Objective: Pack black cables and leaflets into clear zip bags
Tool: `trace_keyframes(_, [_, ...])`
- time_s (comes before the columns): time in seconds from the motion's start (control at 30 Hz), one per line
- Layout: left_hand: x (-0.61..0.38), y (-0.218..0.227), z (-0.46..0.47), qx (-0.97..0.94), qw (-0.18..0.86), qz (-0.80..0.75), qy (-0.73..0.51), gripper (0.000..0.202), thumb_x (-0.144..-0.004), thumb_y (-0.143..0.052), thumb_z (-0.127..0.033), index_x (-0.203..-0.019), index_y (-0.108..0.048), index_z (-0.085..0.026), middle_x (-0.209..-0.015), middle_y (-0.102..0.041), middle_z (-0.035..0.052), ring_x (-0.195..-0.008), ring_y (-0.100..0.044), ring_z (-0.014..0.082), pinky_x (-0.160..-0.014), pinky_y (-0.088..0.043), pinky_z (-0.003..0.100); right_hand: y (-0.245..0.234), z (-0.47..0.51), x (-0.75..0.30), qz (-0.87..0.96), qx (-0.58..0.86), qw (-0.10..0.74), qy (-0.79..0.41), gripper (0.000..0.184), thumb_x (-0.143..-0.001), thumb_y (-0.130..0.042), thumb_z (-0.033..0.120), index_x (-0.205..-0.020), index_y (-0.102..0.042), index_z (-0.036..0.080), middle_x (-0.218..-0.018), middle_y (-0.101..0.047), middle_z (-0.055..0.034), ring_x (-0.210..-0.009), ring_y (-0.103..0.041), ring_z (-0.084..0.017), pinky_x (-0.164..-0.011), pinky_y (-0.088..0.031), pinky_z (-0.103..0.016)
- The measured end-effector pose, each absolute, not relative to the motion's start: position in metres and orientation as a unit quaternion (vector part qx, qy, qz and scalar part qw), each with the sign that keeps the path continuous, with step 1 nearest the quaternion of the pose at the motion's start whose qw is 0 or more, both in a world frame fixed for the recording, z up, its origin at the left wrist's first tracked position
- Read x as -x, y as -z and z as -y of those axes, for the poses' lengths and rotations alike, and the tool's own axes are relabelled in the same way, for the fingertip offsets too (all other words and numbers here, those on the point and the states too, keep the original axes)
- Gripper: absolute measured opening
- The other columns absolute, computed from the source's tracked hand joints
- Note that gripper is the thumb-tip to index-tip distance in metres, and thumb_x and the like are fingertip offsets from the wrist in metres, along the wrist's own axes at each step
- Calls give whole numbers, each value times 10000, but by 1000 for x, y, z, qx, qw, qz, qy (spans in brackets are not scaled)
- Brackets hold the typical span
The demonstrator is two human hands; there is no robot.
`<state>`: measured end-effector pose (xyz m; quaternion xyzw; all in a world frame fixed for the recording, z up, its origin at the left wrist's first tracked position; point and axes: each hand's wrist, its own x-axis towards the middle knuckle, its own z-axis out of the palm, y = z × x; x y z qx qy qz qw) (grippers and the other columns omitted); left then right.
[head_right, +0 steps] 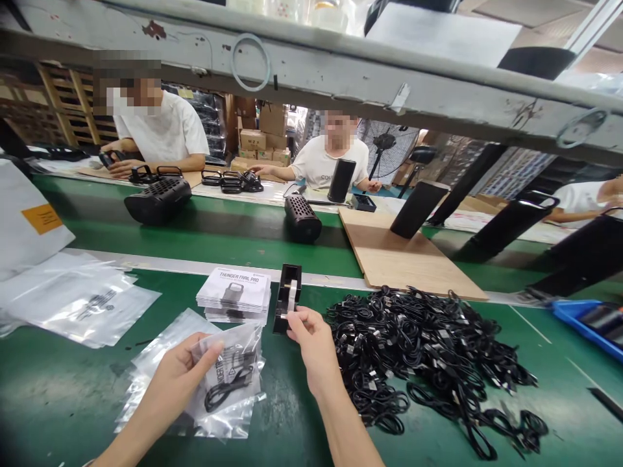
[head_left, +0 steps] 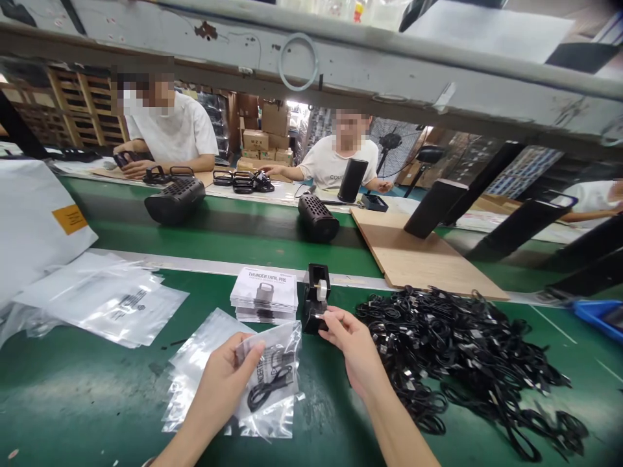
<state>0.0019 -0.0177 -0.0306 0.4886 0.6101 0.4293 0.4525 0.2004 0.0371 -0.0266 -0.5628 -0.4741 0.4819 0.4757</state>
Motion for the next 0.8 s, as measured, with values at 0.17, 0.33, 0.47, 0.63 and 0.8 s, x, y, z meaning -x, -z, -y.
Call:
trace_keyframes(0.17, [-2,30,15,-482,457,-608,-436,316,-761,-499,-498,-743,-544,-186,-579,-525,-32,-557,-484,138,-529,-357,220,37,-22,-201,487,548,507,-453,248,-720,-615,390,-613,-611,166,-1084,-509,-96,-1118,-441,-239,-930,-356,-359])
trace_keyframes(0.33, [-8,25,16,-488,447,-608,-438,301,-760,-507,-482,-724,-545,-185,-562,-509,-35,-532,-471,132,-508,-349,218,38,-26,-202,560,602,444,-356,288,-761,-554,382,-566,-564,170,-986,-514,-104,-959,-530,-231,-821,-421,-353])
trace_keyframes(0.47, [-12,23,18,-482,422,-623,-449,311,-764,-495,-489,-684,-525,-191,-526,-423,-57,-501,-402,113,-485,-304,205,33,-19,-206,602,646,408,-232,251,-770,-528,330,-563,-533,188,-926,-494,-100,-811,-540,-227,-727,-429,-368])
trace_keyframes(0.63, [-16,16,24,-486,403,-648,-426,322,-761,-485,-509,-680,-523,-200,-510,-389,-65,-500,-369,112,-485,-284,199,10,13,-196,632,563,395,-356,245,-825,-470,331,-630,-515,189,-782,-521,-42,-718,-512,-168,-650,-406,-277])
trace_keyframes(0.8, [-25,6,35,-492,380,-644,-447,274,-740,-529,-479,-680,-546,-212,-537,-494,-48,-515,-447,127,-490,-344,201,2,23,-161,548,490,362,-573,276,-784,-518,388,-628,-493,161,-543,-439,39,-492,-391,-86,-466,-310,-198])
